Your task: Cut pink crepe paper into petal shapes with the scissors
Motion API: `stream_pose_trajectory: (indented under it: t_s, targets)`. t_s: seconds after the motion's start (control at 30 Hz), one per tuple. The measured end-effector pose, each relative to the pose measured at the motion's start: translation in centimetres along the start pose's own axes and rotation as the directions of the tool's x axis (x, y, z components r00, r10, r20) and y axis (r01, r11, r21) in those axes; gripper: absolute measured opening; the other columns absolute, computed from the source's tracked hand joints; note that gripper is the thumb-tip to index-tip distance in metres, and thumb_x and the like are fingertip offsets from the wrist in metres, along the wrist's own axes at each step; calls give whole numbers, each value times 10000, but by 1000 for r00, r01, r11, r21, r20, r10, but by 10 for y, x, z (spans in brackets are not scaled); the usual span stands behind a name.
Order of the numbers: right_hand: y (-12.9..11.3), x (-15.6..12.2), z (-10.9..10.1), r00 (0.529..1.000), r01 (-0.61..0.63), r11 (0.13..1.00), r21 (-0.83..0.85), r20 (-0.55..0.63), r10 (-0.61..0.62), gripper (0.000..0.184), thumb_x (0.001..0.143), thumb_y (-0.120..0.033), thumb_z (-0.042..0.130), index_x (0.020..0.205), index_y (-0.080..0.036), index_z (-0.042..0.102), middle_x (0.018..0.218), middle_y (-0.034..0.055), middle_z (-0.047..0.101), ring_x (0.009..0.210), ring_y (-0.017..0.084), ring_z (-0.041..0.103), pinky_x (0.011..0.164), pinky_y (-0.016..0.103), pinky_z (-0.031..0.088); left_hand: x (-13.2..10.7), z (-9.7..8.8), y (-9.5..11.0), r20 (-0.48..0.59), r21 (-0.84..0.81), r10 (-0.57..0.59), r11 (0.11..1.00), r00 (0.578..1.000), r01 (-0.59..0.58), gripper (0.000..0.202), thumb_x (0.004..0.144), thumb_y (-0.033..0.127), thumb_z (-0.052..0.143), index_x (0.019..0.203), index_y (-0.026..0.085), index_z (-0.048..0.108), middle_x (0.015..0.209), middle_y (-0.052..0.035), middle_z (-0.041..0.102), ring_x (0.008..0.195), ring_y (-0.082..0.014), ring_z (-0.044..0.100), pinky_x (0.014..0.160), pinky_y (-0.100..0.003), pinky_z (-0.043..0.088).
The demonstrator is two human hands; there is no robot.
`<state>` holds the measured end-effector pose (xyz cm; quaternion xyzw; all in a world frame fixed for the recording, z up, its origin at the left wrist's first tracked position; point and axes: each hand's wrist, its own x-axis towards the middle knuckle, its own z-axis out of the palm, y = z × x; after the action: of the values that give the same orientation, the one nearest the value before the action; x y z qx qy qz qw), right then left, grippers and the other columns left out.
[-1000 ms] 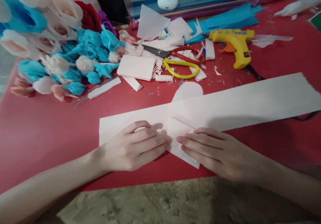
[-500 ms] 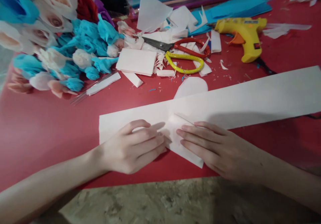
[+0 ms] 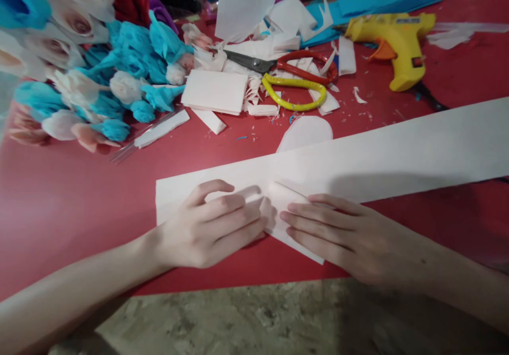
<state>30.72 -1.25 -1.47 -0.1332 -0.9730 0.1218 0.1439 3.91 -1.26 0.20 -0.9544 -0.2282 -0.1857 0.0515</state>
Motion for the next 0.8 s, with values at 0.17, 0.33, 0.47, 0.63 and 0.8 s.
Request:
stream_pose_trajectory:
  t_s: [0.17,0.33,0.47,0.63,0.8]
  targets:
    - [0,0,1,999,20,1000,-17,28,-20,371,933,-88,292,1221,-91,526,1359,74,480,1290,173,376,1105,368,313,1,1,2,18,-39,-41,998,999,42,132,831,154,625,938,230,629,919,67,712,880,-101,588,925,-299,409]
    - [0,-1,2,999,35,999,-8,17,-34,358,938,-98,303,1219,-73,523,1361,91,476,1293,187,370,1105,381,305,1,0,-1,1,-49,33,998,999,-33,134,856,161,590,960,220,650,992,54,704,928,-105,569,941,-303,400]
    - [0,-1,1,999,43,999,9,10,-43,347,939,-103,312,1201,-67,538,1354,108,479,1285,194,383,1096,383,319,1,0,-3,18,-63,32,998,999,-31,136,873,150,562,952,212,652,980,47,705,938,-104,562,936,-301,400]
    - [-1,0,0,999,47,999,3,14,-47,343,938,-106,324,1201,-69,541,1353,107,480,1288,196,378,1099,382,316,1,1,-2,-19,-85,57,995,998,-59,148,858,108,567,955,173,657,964,27,704,936,-110,562,941,-313,398]
    - [0,2,-1,999,45,998,32,7,-46,354,943,-102,300,1193,-69,549,1338,107,496,1278,186,393,1092,368,331,0,0,-1,34,-63,58,996,998,-56,156,877,137,552,986,190,649,1017,34,698,957,-104,561,942,-304,400]
